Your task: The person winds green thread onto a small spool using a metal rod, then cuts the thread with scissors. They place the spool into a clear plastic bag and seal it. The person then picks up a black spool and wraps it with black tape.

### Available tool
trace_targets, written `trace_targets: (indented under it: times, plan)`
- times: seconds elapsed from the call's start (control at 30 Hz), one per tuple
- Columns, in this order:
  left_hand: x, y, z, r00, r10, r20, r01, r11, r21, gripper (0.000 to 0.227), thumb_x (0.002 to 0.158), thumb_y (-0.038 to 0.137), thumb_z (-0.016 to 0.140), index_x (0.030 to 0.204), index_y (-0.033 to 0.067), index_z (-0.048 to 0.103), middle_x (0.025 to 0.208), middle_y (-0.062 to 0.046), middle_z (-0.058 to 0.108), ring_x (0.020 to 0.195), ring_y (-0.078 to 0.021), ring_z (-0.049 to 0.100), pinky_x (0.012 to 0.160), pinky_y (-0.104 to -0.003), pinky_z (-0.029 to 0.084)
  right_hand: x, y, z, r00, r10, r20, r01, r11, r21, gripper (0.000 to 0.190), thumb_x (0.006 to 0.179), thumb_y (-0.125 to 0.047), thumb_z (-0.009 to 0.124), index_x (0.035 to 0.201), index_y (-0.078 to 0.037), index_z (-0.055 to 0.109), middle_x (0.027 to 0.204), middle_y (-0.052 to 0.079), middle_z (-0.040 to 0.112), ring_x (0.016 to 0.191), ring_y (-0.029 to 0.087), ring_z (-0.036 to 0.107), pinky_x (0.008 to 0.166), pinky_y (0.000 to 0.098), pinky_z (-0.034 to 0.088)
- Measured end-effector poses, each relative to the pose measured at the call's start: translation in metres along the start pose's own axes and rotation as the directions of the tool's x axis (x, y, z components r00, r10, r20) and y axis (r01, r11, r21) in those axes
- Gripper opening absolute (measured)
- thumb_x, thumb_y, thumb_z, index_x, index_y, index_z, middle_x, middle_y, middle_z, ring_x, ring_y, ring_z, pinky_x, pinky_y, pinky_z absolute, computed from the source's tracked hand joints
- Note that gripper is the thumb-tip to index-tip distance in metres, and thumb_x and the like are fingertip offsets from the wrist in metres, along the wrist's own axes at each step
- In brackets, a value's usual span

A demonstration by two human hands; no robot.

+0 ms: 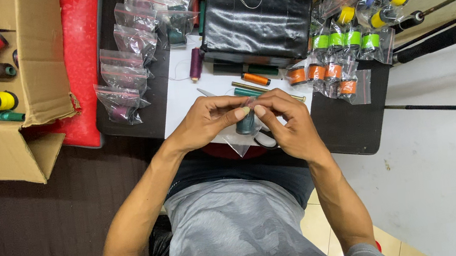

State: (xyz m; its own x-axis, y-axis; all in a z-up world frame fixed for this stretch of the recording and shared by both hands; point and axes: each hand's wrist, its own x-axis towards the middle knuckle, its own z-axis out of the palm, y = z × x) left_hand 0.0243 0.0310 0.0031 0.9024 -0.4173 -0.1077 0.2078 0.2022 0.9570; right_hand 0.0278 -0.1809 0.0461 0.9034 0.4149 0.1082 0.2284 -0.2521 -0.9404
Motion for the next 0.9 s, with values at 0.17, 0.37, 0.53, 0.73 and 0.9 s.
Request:
trace_targets:
  times: [0.17,0.37,0.53,0.73,0.9]
  plan:
    - [0.002,-0.001,0.0,1.0,-0.007,0.006,0.007,1.0,-0.024,0.037,0.1,0.019,0.07,0.133,0.0016,0.068,0.106,-0.014,0.078,0.099,-0.0127,0.07,0.09,-0.03,0.06,-0.002,0.008,0.006,0.992,0.092,-0.085,-0.082,0.99,0.116,0.014,0.102,-0.009,0.063,0.104,-0.003,0.076,0.081,0.01,0.07,0.047,0.012,0.059,0.049,0.0249,0.052]
    - [0.0,0.0,0.004,1.0,-0.004,-0.001,0.004,1.0,-0.004,0.036,0.102,0.017,0.066,0.134,-0.0013,0.066,0.11,-0.017,0.077,0.102,-0.0147,0.067,0.092,-0.034,0.059,-0.01,0.012,0.009,0.992,0.126,-0.01,-0.122,0.976,0.182,0.022,0.108,-0.011,0.049,0.106,0.002,0.067,0.045,0.003,0.051,0.038,0.01,0.049,0.045,0.0231,0.045]
    - [0.001,-0.012,0.006,0.998,-0.001,-0.061,-0.001,0.999,-0.038,0.035,0.1,0.015,0.069,0.132,-0.0005,0.067,0.106,-0.015,0.078,0.098,-0.0137,0.07,0.092,-0.032,0.06,-0.007,0.009,0.007,0.993,0.111,0.031,-0.114,0.982,0.148,0.019,0.107,-0.012,0.05,0.104,0.0,0.065,0.046,0.005,0.055,0.04,0.011,0.051,0.047,0.0238,0.046]
    - [0.0,-0.017,0.001,0.984,0.022,-0.179,-0.033,0.998,-0.06,0.036,0.095,0.012,0.075,0.128,-0.0007,0.069,0.101,-0.015,0.079,0.094,-0.0135,0.073,0.089,-0.029,0.061,0.0,-0.003,0.007,0.998,0.047,-0.036,-0.045,0.998,0.054,0.01,0.097,-0.01,0.071,0.104,-0.003,0.074,0.064,0.01,0.066,0.052,0.016,0.061,0.053,0.0271,0.05]
    - [-0.002,-0.013,0.002,0.978,0.044,-0.206,-0.058,0.997,-0.06,0.036,0.094,0.012,0.077,0.127,-0.0006,0.069,0.102,-0.016,0.079,0.095,-0.0146,0.074,0.089,-0.03,0.062,0.002,-0.007,0.01,0.999,-0.026,-0.027,0.025,0.999,-0.029,0.017,0.092,-0.009,0.078,0.108,-0.005,0.076,0.075,0.008,0.065,0.062,0.017,0.058,0.056,0.0287,0.049]
